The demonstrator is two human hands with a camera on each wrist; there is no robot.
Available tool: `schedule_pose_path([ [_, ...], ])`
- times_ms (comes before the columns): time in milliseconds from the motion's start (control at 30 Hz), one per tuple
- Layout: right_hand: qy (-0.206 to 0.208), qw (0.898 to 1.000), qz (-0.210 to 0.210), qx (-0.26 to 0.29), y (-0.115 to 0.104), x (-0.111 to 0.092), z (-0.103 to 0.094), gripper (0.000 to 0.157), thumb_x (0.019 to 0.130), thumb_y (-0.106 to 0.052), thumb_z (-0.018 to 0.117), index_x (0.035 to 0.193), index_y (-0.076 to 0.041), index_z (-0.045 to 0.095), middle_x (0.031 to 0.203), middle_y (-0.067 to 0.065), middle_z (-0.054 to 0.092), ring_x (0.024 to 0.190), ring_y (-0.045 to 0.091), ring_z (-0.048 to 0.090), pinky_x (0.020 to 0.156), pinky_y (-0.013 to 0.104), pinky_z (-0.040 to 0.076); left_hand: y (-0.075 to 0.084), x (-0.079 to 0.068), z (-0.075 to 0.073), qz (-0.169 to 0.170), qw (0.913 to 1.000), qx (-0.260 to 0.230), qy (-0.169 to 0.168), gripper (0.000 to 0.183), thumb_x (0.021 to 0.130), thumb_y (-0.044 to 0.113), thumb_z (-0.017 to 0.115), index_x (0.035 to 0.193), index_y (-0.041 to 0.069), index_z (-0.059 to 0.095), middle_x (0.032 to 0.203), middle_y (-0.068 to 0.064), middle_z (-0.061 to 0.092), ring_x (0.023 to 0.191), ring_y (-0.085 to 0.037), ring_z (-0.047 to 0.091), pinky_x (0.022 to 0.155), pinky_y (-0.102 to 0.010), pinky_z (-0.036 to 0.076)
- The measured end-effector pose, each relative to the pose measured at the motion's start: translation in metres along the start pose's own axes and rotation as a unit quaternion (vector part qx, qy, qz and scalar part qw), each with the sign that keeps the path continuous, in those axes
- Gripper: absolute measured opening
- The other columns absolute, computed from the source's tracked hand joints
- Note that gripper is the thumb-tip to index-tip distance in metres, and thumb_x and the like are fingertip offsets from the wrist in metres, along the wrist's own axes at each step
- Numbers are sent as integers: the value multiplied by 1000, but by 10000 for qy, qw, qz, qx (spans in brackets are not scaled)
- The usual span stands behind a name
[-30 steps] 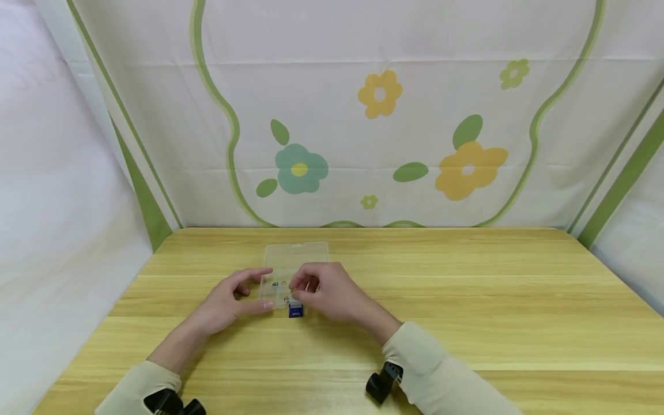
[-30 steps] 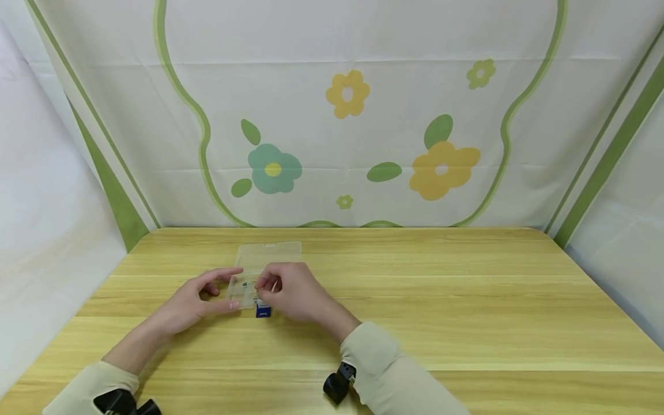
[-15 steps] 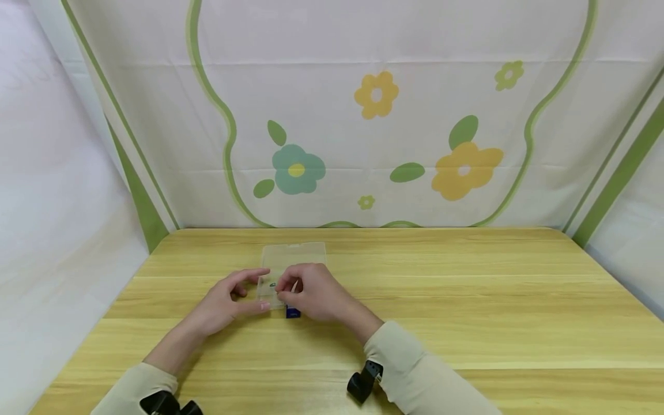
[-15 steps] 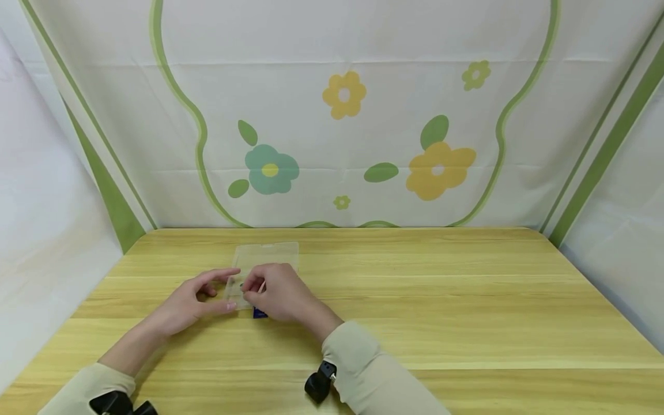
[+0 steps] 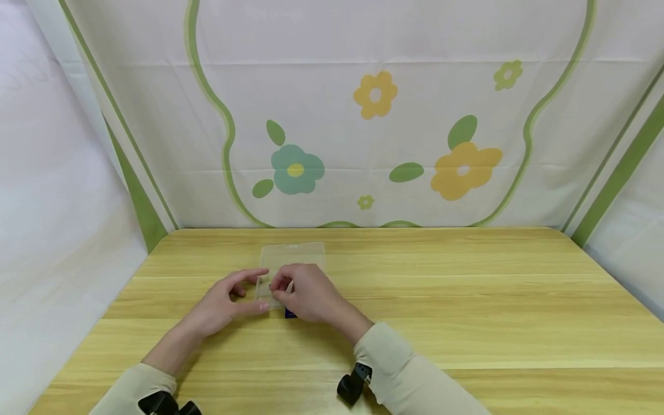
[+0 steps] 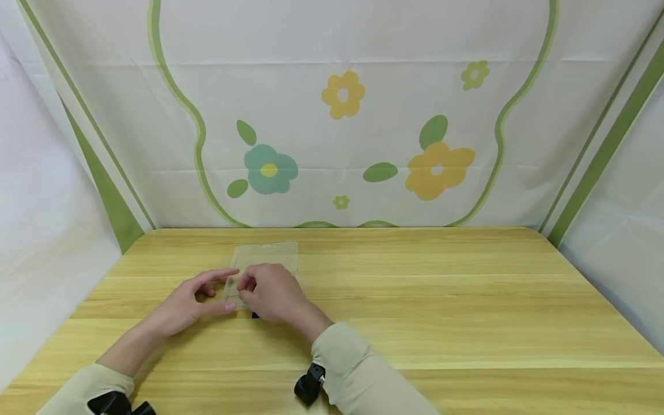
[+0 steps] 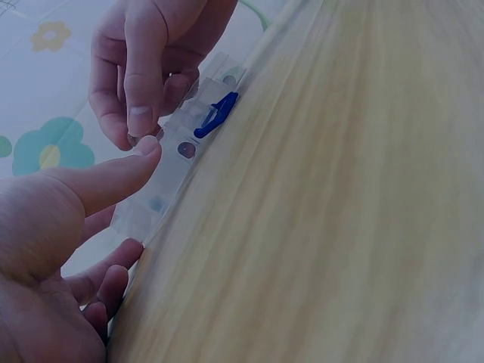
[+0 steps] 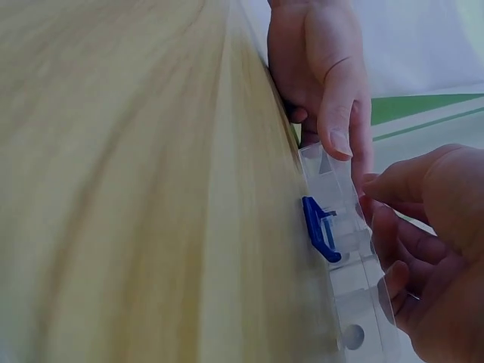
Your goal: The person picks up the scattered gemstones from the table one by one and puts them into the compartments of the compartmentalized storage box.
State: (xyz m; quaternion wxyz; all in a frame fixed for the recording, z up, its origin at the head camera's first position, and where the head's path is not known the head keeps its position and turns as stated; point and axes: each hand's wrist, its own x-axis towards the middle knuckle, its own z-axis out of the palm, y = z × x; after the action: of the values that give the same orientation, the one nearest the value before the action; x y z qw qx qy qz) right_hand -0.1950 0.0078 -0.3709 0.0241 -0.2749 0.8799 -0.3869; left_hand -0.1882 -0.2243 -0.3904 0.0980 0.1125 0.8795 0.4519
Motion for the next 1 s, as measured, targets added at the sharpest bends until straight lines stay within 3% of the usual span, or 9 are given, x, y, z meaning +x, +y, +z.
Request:
schedule_pose_path([
  [300, 6, 9990, 155, -423, -2, 0, 4, 5, 101, -21, 74, 98, -18, 76, 89, -9, 73, 76, 1, 60, 73, 19, 49, 0, -1, 1, 126, 9999, -14, -5, 74, 91, 33, 85, 157, 22, 53, 150, -15, 52, 112, -27, 45, 87, -37, 39],
  [1000, -133, 9982, 152, -564, 1, -1, 5, 7, 102, -22, 72, 97, -20, 76, 87, -11, 73, 74, -1, 58, 72, 19, 48, -2, 0, 1, 146, 9999, -29, 8, 74, 91, 32, 85, 156, 22, 53, 150, -15, 53, 111, -26, 45, 88, -37, 40],
])
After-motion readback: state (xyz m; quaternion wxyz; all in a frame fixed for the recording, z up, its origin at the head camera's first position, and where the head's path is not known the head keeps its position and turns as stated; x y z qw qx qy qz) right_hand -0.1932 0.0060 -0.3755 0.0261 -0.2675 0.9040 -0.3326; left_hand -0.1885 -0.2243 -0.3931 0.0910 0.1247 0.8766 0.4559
